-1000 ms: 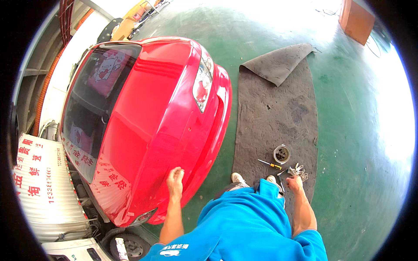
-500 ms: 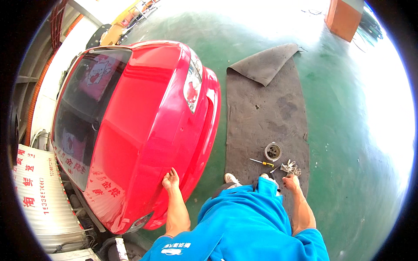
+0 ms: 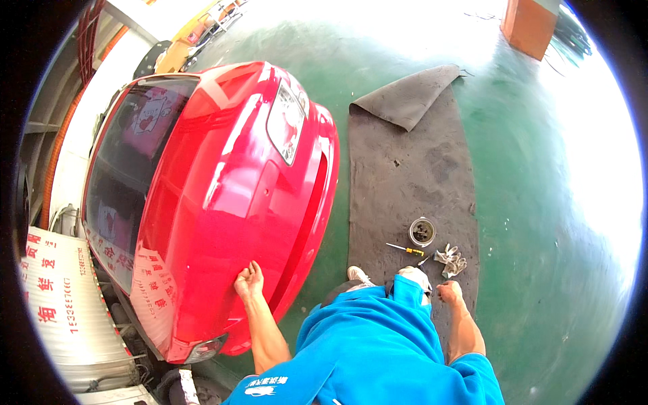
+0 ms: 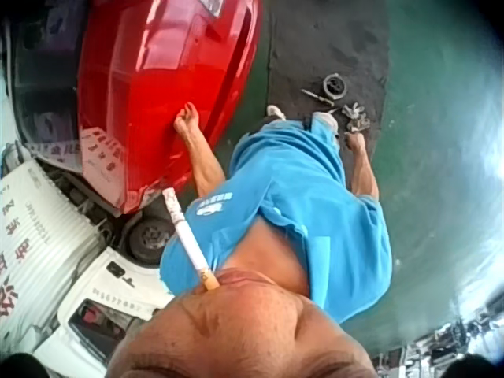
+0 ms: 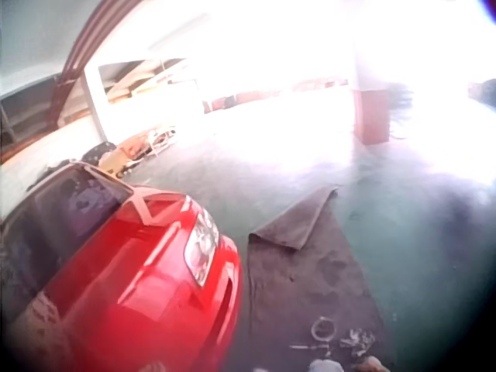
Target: The person works on the trunk of a red car, using a hammer and a metal tool to adjust the trunk seal and interior lining. They repeatedly press and tap the seal into place, then close and reopen the trunk to check the fit.
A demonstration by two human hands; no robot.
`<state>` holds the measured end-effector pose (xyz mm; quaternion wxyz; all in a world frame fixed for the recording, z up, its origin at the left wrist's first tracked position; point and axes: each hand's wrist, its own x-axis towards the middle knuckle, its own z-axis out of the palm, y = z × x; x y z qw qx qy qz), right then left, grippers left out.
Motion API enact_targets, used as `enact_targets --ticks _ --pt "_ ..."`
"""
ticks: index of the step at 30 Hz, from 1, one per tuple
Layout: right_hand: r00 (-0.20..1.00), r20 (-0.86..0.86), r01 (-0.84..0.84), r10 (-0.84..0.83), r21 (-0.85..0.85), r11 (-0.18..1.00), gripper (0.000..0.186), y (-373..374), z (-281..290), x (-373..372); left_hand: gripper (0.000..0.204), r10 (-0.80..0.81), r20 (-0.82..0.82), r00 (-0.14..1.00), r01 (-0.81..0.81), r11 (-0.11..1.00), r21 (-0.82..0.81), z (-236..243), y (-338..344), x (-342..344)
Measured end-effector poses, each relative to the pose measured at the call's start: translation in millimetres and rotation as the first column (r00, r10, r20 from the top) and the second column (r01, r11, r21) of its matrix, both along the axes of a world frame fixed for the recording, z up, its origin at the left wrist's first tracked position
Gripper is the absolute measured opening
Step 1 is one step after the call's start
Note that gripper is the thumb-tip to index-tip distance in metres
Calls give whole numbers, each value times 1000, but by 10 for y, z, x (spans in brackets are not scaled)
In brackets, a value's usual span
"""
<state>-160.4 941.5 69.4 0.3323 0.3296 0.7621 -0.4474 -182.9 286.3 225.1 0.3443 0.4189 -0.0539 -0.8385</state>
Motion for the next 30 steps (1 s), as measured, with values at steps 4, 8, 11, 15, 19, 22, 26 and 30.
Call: enact_targets --ticks 4,8,11,15,19,22,26,30 --pt "992 -23 -122 122 -30 992 21 -25 -226 -232 15 -139 -184 973 98 971 -218 993 289 246" --pt "984 -93 -162 151 -134 978 24 -200 -227 -748 50 -378 -280 883 174 816 -552 2347 592 407" --pt "989 -108 -126 100 -272 954 22 -348 -177 -1066 59 -399 -31 917 216 560 -800 3337 624 424" --pt "986 -118 -141 115 -244 959 22 -379 19 -1147 56 -541 138 830 376 359 -854 4454 326 339" --pt "962 -85 -274 261 -236 932 21 -191 -384 -1071 59 570 500 652 723 -269 -637 5058 1204 366" --pt "954 -47 -298 295 -155 942 19 135 -501 -950 62 878 154 453 883 -418 -213 4404 1535 513" --pt "932 59 -341 357 -183 922 17 30 -286 -759 56 830 -401 387 914 -403 49 4121 1135 571" --pt "932 71 -344 355 -134 929 15 102 -359 -1006 58 811 -510 286 948 -318 27 4218 926 419"
